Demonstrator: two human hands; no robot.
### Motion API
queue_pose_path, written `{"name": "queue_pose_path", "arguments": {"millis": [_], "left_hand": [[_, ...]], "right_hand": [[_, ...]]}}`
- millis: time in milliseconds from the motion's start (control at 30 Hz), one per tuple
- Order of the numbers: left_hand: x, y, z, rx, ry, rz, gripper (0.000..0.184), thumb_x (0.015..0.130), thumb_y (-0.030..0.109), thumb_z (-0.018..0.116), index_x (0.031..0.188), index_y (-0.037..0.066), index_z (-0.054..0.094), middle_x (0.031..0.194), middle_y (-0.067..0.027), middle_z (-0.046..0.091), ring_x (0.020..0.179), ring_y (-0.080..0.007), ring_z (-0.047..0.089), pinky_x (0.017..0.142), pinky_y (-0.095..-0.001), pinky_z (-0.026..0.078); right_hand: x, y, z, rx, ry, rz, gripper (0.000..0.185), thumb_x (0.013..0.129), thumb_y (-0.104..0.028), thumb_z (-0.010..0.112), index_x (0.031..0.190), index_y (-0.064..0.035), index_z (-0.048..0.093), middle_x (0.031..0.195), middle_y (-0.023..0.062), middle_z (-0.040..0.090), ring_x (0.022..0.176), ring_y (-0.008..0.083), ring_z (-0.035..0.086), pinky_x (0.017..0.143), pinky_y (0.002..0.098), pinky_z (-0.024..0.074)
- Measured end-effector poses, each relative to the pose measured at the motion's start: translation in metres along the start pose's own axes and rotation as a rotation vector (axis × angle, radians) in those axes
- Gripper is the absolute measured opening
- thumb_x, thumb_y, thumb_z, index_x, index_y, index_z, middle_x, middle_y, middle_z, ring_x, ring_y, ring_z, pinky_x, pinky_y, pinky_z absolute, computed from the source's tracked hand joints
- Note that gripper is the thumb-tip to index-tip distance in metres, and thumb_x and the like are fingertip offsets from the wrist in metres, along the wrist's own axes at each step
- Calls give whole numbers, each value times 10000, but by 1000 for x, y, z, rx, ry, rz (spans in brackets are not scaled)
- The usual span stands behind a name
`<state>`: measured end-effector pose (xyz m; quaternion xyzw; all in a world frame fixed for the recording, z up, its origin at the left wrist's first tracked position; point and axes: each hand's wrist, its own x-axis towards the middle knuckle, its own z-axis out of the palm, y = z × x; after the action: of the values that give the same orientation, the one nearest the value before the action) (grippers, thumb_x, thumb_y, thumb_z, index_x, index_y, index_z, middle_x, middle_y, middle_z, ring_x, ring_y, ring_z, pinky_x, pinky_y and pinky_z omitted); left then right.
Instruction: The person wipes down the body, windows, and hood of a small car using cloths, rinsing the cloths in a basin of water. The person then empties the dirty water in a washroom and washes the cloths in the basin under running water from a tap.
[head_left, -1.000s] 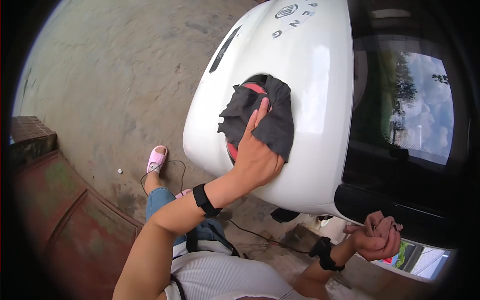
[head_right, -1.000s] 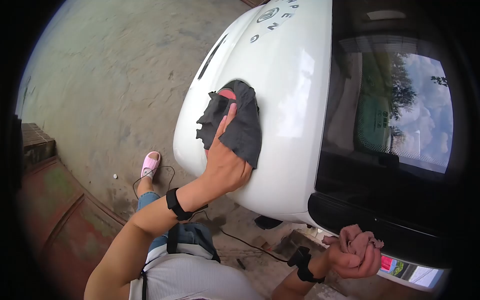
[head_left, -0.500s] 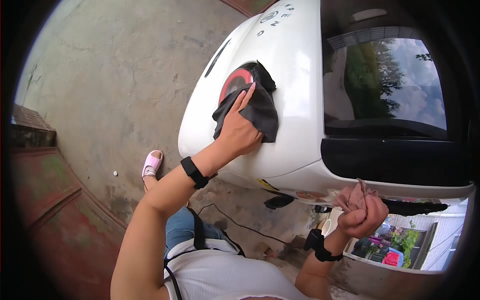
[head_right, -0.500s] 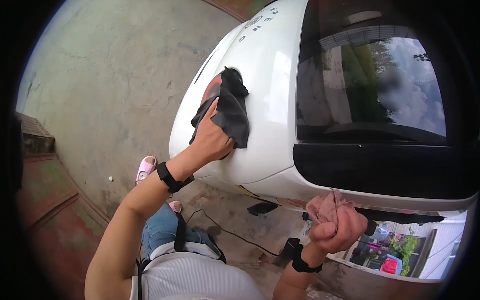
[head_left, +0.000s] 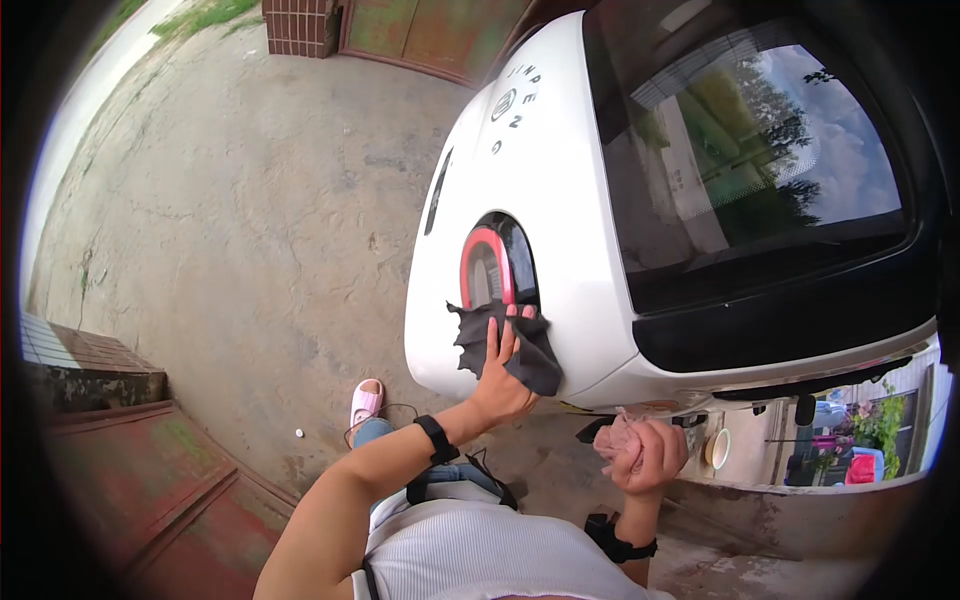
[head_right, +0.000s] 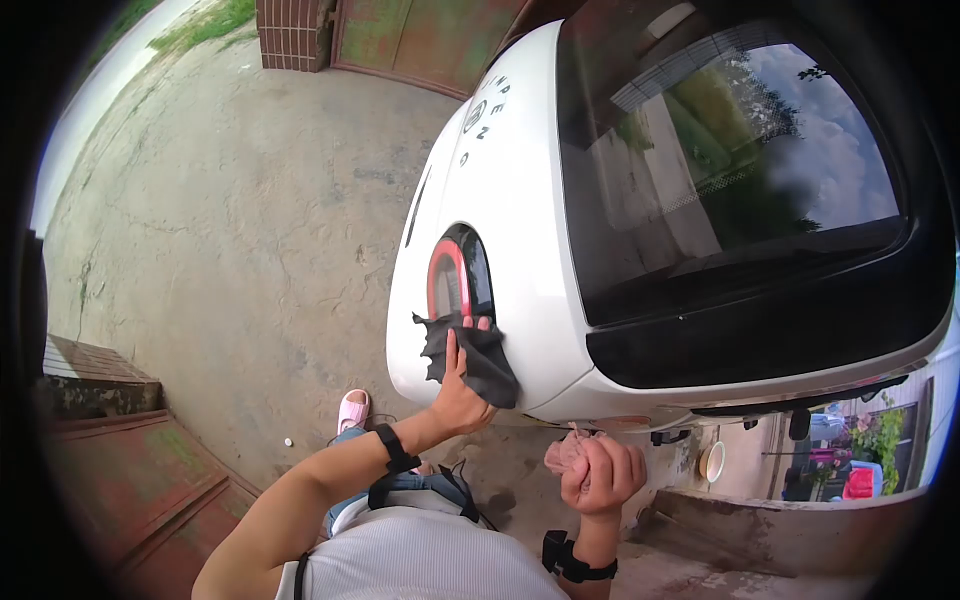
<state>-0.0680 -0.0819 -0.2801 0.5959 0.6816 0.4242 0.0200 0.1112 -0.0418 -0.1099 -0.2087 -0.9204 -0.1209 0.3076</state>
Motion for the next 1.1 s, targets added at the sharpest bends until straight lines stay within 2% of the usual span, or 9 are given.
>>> {"name": "queue_pose_path", "arguments": {"millis": [100,433,467,533,700,833,967,1033,1100], "left_hand": [[-13,-28,7,-164,-45,54,634,790,290,546,1360,47,414,1520,-198,185,1413,-404,111,1099,-598,66],[128,-114,2,-425,299,-155,593,813,151,540,1349,-46,382,1462,-231,303,1348,-420,267,1105,-444,219],[126,-139,30,-227,384,-73,469,826,174,513,1239,-48,500,1350,-261,439,1265,-394,400,1059,-434,295],[123,-143,22,-168,-52,-439,335,845,231,452,910,-26,657,967,-277,622,950,-411,581,885,-469,411],[110,-145,46,-797,179,-1307,608,878,412,306,1139,-55,595,1181,-279,568,1138,-425,516,989,-423,377],[59,-120,90,-1329,460,-1454,626,902,430,283,1343,11,434,1364,-173,466,1242,-335,454,1047,-384,336],[46,-35,55,-1421,415,-1906,658,891,440,273,1393,27,375,1452,-89,387,1290,-273,401,1047,-377,320],[33,-54,124,-1364,525,-1667,472,897,323,337,1239,58,524,1260,-67,549,1120,-197,515,990,-366,369],[65,28,14,-1722,241,-1636,323,885,222,352,905,74,638,957,-99,655,914,-250,604,892,-400,455]], "right_hand": [[8,-13,8,16,-56,-9,174,802,-158,509,841,-19,605,802,123,602,611,280,546,551,379,424],[-37,-63,-36,-113,-247,329,167,807,-127,500,827,5,600,787,148,578,648,316,564,564,390,445],[-38,-70,-41,-130,-249,348,167,807,-127,500,827,5,600,787,148,578,648,316,564,564,390,445],[-43,-83,-54,-140,-233,339,167,810,-125,500,832,6,601,783,149,577,651,313,569,567,384,451],[-72,-112,-92,-227,-101,355,166,807,-146,512,833,-17,613,765,125,581,621,307,563,547,389,446],[-92,-130,-104,-245,43,374,171,798,-142,507,829,-12,613,757,130,582,620,309,572,544,386,453],[-107,-148,-103,-250,93,399,167,781,-137,511,823,-11,613,752,131,581,625,312,574,549,388,459],[-118,-161,-99,-224,84,478,160,766,-130,511,812,-13,609,754,132,578,629,316,573,548,392,459],[-122,-174,-96,-210,90,520,154,765,-128,513,807,-13,606,751,132,575,630,319,572,545,395,457]]}}
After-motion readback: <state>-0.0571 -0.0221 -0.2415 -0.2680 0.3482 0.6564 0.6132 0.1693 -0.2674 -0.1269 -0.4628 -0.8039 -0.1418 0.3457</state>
